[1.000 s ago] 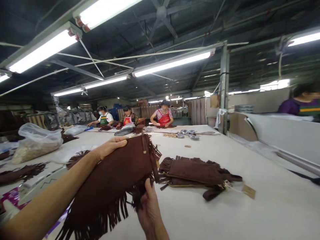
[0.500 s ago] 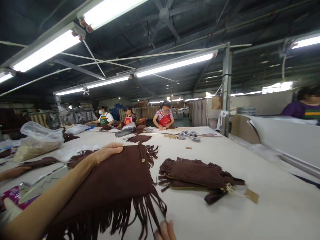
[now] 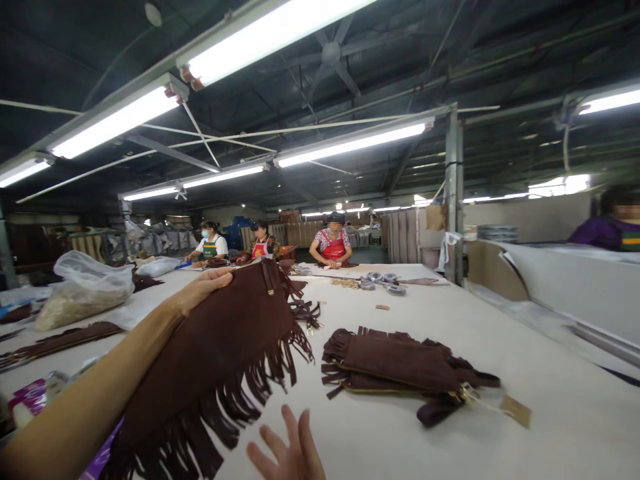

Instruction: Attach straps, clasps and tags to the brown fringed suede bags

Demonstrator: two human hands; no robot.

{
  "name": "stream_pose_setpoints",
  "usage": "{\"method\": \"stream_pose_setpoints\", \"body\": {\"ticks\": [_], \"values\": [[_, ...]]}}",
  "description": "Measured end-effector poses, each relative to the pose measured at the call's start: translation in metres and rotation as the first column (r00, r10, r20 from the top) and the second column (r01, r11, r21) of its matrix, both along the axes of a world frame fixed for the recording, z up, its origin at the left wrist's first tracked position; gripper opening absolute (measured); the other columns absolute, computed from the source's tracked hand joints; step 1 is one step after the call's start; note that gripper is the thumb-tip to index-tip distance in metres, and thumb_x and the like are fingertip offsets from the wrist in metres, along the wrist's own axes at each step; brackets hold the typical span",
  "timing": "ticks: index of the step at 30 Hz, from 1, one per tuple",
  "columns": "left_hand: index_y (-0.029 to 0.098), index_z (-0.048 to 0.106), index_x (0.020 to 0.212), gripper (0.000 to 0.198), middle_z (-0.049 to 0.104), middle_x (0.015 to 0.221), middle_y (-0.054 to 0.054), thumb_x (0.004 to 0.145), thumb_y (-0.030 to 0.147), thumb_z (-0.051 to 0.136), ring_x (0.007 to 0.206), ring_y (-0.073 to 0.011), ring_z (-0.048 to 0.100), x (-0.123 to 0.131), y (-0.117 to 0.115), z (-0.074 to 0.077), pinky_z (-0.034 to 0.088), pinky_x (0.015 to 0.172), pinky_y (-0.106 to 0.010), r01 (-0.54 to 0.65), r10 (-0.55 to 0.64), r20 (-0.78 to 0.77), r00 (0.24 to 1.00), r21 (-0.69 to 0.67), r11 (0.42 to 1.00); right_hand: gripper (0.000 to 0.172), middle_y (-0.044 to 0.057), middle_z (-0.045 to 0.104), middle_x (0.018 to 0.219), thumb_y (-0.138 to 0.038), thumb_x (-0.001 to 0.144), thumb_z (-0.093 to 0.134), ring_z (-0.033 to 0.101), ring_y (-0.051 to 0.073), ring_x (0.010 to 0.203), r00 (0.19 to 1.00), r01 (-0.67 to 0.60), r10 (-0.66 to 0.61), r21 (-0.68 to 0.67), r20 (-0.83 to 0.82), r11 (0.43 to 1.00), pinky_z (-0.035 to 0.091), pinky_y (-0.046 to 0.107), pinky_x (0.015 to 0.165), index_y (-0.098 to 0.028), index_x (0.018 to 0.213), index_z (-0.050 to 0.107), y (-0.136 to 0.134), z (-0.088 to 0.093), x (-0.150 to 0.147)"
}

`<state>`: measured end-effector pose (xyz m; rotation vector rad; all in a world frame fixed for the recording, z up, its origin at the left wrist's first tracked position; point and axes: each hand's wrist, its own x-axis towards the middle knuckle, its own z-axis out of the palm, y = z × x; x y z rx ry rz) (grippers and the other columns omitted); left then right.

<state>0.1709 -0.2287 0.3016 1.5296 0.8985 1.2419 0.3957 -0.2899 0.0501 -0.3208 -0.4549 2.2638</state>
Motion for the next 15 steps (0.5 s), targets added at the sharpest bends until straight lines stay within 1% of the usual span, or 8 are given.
{"method": "stream_pose_setpoints", "body": {"ticks": [1,3,5,7,9,10,12,15], "values": [[0.012,0.069,0.096,0.037,0.072,0.08,-0.008,0.07,0.035,0.081,0.064,-0.0169,0.067,0.001,0.0,-0.002,0.051,0.059,-0.022,0.009,-0.009,-0.004,1.0,-0.005,1.0,0.105,0.013,0.066,0.108,-0.082,0.047,0.074,0.064,0.033,0.1,0.997,-0.017,0.018,0.023,-0.071,1.0,0.05,0.056,0.081,-0.027,0.131,0.044,0.002,0.015,-0.005],[0.012,0.069,0.097,0.036,0.072,0.08,-0.008,0.072,0.036,0.079,0.065,-0.0171,0.067,0.003,0.0,-0.008,0.051,0.058,-0.022,0.033,-0.033,-0.014,0.999,-0.018,0.999,0.085,0.01,0.068,0.103,-0.071,0.054,0.08,0.066,0.026,0.09,0.986,0.033,-0.025,0.041,-0.166,0.999,0.056,0.044,0.073,-0.022,0.119,0.054,0.005,0.04,-0.012],[0.012,0.068,0.098,0.036,0.072,0.082,-0.008,0.073,0.037,0.079,0.065,-0.017,0.067,0.007,0.0,-0.015,0.051,0.058,-0.022,0.058,-0.058,-0.012,0.998,-0.03,0.998,0.065,0.007,0.071,0.09,-0.056,0.058,0.087,0.066,0.018,0.075,0.971,0.143,-0.146,-0.03,-0.192,0.989,0.057,0.029,0.062,-0.016,0.103,0.063,0.01,0.058,-0.017],[0.012,0.068,0.097,0.036,0.072,0.082,-0.008,0.073,0.037,0.079,0.064,-0.0159,0.067,0.011,0.001,-0.02,0.051,0.059,-0.022,0.079,-0.079,0.008,0.997,-0.028,0.996,0.053,0.004,0.072,0.084,-0.041,0.059,0.091,0.065,0.012,0.065,0.944,0.246,-0.268,-0.132,-0.191,0.96,0.054,0.018,0.051,-0.015,0.097,0.066,0.017,0.068,-0.02],[0.013,0.068,0.095,0.035,0.072,0.08,-0.007,0.073,0.037,0.079,0.063,-0.0155,0.067,0.015,0.002,-0.024,0.052,0.06,-0.022,0.096,-0.095,0.028,0.995,-0.026,0.995,0.045,0.0,0.073,0.087,-0.026,0.061,0.091,0.065,0.009,0.065,0.909,0.323,-0.36,-0.194,-0.209,0.926,0.049,0.011,0.044,-0.018,0.098,0.067,0.026,0.071,-0.022],[0.013,0.068,0.094,0.033,0.072,0.08,-0.007,0.073,0.036,0.079,0.064,-0.0157,0.067,0.016,0.002,-0.026,0.052,0.06,-0.022,0.103,-0.102,0.037,0.994,-0.026,0.994,0.043,-0.001,0.074,0.09,-0.021,0.062,0.091,0.066,0.008,0.067,0.897,0.344,-0.386,-0.211,-0.215,0.915,0.048,0.008,0.042,-0.019,0.098,0.067,0.03,0.071,-0.021],[0.013,0.068,0.092,0.031,0.072,0.079,-0.007,0.073,0.035,0.079,0.066,-0.0164,0.068,0.016,0.003,-0.028,0.053,0.062,-0.022,0.114,-0.113,0.052,0.992,-0.028,0.993,0.042,-0.001,0.074,0.093,-0.016,0.061,0.09,0.067,0.008,0.071,0.889,0.348,-0.399,-0.234,-0.224,0.908,0.049,0.006,0.044,-0.02,0.096,0.068,0.036,0.067,-0.02],[0.013,0.068,0.09,0.031,0.072,0.079,-0.006,0.072,0.035,0.08,0.065,-0.0161,0.068,0.012,0.004,-0.03,0.053,0.061,-0.022,0.108,-0.106,0.066,0.992,-0.029,0.994,0.038,-0.003,0.074,0.086,-0.01,0.057,0.091,0.068,0.007,0.069,0.884,0.353,-0.417,-0.285,-0.209,0.891,0.054,0.006,0.05,-0.018,0.087,0.069,0.04,0.051,-0.02]]}}
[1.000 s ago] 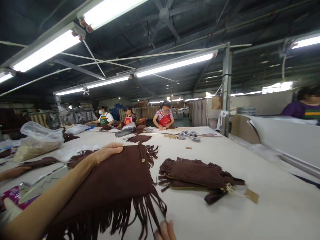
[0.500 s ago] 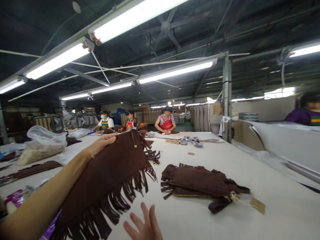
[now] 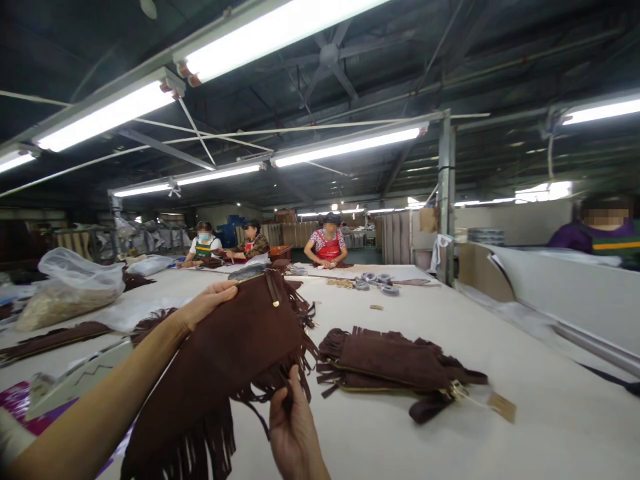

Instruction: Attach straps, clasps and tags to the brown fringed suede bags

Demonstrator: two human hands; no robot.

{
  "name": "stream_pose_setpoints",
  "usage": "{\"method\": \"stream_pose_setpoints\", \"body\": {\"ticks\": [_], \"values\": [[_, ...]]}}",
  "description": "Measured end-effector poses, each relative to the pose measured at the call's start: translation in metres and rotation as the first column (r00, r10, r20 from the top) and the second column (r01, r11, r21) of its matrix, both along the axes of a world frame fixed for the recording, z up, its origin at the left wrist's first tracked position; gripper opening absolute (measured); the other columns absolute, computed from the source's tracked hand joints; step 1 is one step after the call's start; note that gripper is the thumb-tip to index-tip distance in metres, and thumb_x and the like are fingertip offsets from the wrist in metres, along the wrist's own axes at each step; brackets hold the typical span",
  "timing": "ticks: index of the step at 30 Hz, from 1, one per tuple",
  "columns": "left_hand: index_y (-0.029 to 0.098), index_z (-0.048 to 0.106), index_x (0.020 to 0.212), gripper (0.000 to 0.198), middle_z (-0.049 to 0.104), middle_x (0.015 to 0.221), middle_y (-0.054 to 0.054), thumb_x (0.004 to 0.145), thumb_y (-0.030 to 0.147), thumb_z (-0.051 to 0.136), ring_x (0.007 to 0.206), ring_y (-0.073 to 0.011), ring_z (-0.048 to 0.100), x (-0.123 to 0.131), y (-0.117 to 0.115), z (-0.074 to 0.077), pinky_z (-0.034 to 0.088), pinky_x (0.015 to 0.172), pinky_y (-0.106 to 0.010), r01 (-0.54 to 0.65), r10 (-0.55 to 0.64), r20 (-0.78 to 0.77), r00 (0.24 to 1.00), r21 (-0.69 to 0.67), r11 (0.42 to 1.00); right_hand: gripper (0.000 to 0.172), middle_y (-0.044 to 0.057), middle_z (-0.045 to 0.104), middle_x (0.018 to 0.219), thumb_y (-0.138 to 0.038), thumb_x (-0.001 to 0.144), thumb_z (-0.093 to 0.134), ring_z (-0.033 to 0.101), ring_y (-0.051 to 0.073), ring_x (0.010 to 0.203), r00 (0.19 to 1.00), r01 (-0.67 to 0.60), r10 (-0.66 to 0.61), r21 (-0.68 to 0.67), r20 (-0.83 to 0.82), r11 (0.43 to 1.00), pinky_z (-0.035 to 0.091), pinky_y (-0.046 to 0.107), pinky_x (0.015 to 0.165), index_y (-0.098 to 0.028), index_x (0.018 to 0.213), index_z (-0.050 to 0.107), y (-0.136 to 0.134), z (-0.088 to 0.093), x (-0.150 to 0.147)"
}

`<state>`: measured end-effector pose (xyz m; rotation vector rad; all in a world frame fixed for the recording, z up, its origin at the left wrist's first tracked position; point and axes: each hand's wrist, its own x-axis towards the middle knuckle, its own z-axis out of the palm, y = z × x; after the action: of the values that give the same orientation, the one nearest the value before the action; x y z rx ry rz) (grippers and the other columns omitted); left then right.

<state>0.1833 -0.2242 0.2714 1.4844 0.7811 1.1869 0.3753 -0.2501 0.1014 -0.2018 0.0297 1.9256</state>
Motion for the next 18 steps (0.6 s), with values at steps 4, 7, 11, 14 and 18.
{"method": "stream_pose_setpoints", "body": {"ticks": [4,7,11,14,18], "values": [[0.014,0.069,0.093,0.032,0.072,0.079,-0.007,0.072,0.037,0.079,0.065,-0.0171,0.068,-0.004,0.002,-0.005,0.052,0.061,-0.023,-0.025,0.025,-0.03,0.999,-0.004,1.0,0.029,-0.004,0.074,0.082,-0.007,0.061,0.088,0.066,0.005,0.064,0.995,0.092,-0.09,-0.051,0.042,0.994,0.057,0.007,0.053,-0.018,0.08,0.068,0.001,-0.018,-0.004],[0.013,0.069,0.092,0.032,0.073,0.08,-0.008,0.073,0.037,0.079,0.066,-0.0182,0.068,-0.005,0.005,-0.008,0.052,0.061,-0.024,-0.037,0.035,-0.062,0.997,-0.022,0.999,0.032,-0.008,0.069,0.071,-0.013,0.057,0.091,0.056,0.0,0.048,0.996,0.071,-0.071,-0.016,-0.055,0.997,0.049,0.003,0.041,-0.017,0.073,0.064,-0.001,-0.012,-0.001],[0.013,0.068,0.097,0.037,0.073,0.082,-0.009,0.071,0.038,0.079,0.066,-0.0186,0.068,-0.011,0.011,-0.012,0.053,0.062,-0.025,-0.066,0.064,-0.046,0.997,-0.039,0.997,0.043,-0.015,0.052,0.053,-0.018,0.048,0.095,0.036,-0.004,0.032,0.965,-0.075,0.108,0.142,-0.239,0.987,0.027,0.003,0.026,-0.016,0.069,0.058,-0.01,-0.004,0.026],[0.013,0.068,0.095,0.037,0.073,0.08,-0.007,0.07,0.037,0.081,0.064,-0.0172,0.068,-0.022,0.014,-0.012,0.052,0.059,-0.023,-0.114,0.114,-0.01,0.993,-0.031,0.993,0.036,-0.016,0.043,0.045,-0.023,0.057,0.093,0.032,-0.003,0.028,0.966,-0.111,0.164,0.252,-0.201,0.961,0.018,0.005,0.024,-0.017,0.069,0.059,-0.017,-0.027,0.053],[0.014,0.068,0.092,0.038,0.073,0.078,-0.005,0.067,0.037,0.083,0.062,-0.0152,0.067,-0.033,0.014,-0.008,0.053,0.059,-0.022,-0.176,0.176,0.038,0.984,0.003,0.984,0.035,-0.012,0.047,0.041,-0.032,0.059,0.092,0.037,-0.001,0.028,0.982,-0.181,0.188,0.265,-0.001,0.947,0.023,0.007,0.027,-0.016,0.06,0.06,-0.019,-0.082,0.075]]}}
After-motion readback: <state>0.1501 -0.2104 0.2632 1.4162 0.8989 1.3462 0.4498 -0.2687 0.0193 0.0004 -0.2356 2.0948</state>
